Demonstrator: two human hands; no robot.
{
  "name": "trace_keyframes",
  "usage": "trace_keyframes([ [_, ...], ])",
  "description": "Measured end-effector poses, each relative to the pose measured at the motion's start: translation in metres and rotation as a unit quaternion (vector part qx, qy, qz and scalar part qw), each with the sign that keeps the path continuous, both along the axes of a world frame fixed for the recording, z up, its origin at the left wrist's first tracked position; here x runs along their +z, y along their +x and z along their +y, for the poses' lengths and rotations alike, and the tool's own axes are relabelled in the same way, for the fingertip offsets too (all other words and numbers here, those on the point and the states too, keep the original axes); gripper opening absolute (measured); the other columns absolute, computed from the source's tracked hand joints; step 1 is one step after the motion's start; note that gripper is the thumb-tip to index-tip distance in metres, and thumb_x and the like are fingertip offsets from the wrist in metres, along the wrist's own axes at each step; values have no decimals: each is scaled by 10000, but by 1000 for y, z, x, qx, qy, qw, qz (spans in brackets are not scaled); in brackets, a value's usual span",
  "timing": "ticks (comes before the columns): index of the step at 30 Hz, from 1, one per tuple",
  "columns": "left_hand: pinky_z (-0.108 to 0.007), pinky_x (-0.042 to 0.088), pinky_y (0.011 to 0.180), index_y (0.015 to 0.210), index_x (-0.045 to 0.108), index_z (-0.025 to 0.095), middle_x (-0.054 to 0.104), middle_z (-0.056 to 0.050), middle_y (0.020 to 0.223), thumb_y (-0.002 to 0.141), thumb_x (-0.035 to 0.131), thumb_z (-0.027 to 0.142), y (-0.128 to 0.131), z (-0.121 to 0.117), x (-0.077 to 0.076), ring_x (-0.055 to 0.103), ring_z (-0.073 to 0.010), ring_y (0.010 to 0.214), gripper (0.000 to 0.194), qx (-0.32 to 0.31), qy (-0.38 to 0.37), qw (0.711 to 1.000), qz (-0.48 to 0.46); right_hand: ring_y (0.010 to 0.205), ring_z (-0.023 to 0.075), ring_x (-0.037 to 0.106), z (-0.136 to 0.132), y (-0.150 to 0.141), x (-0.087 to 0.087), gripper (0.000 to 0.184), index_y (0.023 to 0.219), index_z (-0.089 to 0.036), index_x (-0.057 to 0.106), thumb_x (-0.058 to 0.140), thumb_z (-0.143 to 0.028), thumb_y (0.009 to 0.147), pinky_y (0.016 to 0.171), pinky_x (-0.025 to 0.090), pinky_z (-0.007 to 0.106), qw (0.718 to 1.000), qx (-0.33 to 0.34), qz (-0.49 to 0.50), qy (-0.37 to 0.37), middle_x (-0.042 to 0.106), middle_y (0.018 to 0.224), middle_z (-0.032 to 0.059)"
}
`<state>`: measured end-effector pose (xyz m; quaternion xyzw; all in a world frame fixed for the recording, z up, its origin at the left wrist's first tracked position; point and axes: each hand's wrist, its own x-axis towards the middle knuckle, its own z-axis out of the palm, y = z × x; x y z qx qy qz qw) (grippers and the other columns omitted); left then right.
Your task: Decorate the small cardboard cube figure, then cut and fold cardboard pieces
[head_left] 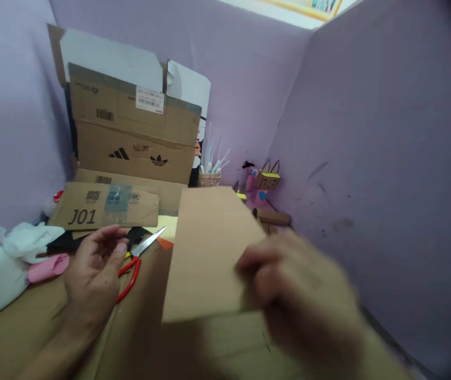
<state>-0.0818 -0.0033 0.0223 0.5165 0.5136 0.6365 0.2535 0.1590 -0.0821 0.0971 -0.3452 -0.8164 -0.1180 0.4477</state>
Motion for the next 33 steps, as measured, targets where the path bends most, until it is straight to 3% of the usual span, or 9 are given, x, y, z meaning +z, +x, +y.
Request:
trace_keyframes([
  [2, -352, 436, 874, 954, 571, 272, 586, -14, 987, 801, 551, 342, 0, -3, -4, 559, -200, 942, 169, -8, 29, 995, 96, 672, 140, 537, -5, -17, -52, 230, 638, -168, 503, 435, -59, 829, 611, 408, 276, 997, -29, -48, 60, 650, 734, 21],
  [5, -308, 443, 803, 894, 584, 252, 594, -3, 937, 843, 495, 297, 1, -8, -12, 565, -182, 888, 111, -45, 66, 969, 234, 717, 133, 568, -9, -28, -118, 326, 687, -175, 544, 331, -163, 933, 889, 392, 346, 997, -38, -69, 4, 666, 758, 7],
  [8, -267, 451, 773, 914, 572, 245, 612, 3, 910, 850, 483, 222, 5, -13, -17, 574, -162, 875, 112, -128, 89, 935, 319, 873, 122, 590, -13, -21, -145, 311, 768, -195, 568, 324, -247, 954, 1047, 274, 330, 996, -14, -66, -58, 687, 886, -2],
  [14, -345, 470, 815, 1060, 544, 191, 626, -88, 1018, 815, 498, 386, 31, -36, -26, 567, -222, 924, 315, -439, 165, 781, 412, 1094, 210, 557, -19, 4, -145, 291, 1081, -119, 568, 422, -194, 841, 926, 477, 336, 984, 28, -103, -140, 646, 1134, 121],
  [17, -363, 476, 789, 1059, 571, 153, 649, -104, 974, 788, 511, 482, 42, -48, -34, 570, -241, 877, 430, -427, 183, 735, 493, 1098, 217, 575, -19, 10, -150, 310, 1073, -128, 593, 440, -164, 806, 933, 484, 349, 982, 31, -106, -156, 662, 1126, 99],
  [23, -312, 479, 703, 1003, 602, 160, 685, -72, 931, 772, 424, 125, 45, -58, -53, 576, -222, 837, 294, -322, 237, 708, 582, 1126, 215, 562, -17, 13, -152, 362, 1078, -127, 615, 500, -119, 735, 976, 441, 327, 967, 49, -135, -209, 654, 1139, 107],
  [28, -322, 475, 810, 1115, 554, 103, 660, -108, 1086, 689, 416, 104, 42, -59, -45, 568, -252, 960, 447, -331, 246, 637, 651, 1119, 217, 567, -19, 10, -151, 399, 1114, -78, 598, 488, -110, 732, 999, 418, 332, 966, 29, -130, -222, 629, 1174, 132],
  [30, -323, 483, 822, 1129, 539, 91, 654, -118, 1099, 668, 419, 111, 40, -57, -40, 579, -254, 969, 477, -355, 241, 636, 641, 1099, 221, 582, -20, 8, -151, 406, 1119, -83, 597, 469, -88, 733, 981, 442, 339, 968, 18, -125, -216, 636, 1163, 131],
  [33, -300, 502, 803, 1098, 538, 122, 671, -101, 1040, 643, 391, 59, 41, -54, -38, 606, -222, 935, 483, -365, 201, 683, 600, 1070, 214, 600, -19, 4, -148, 417, 1097, -105, 606, 451, -72, 711, 964, 461, 336, 966, 14, -102, -239, 648, 1147, 122],
])
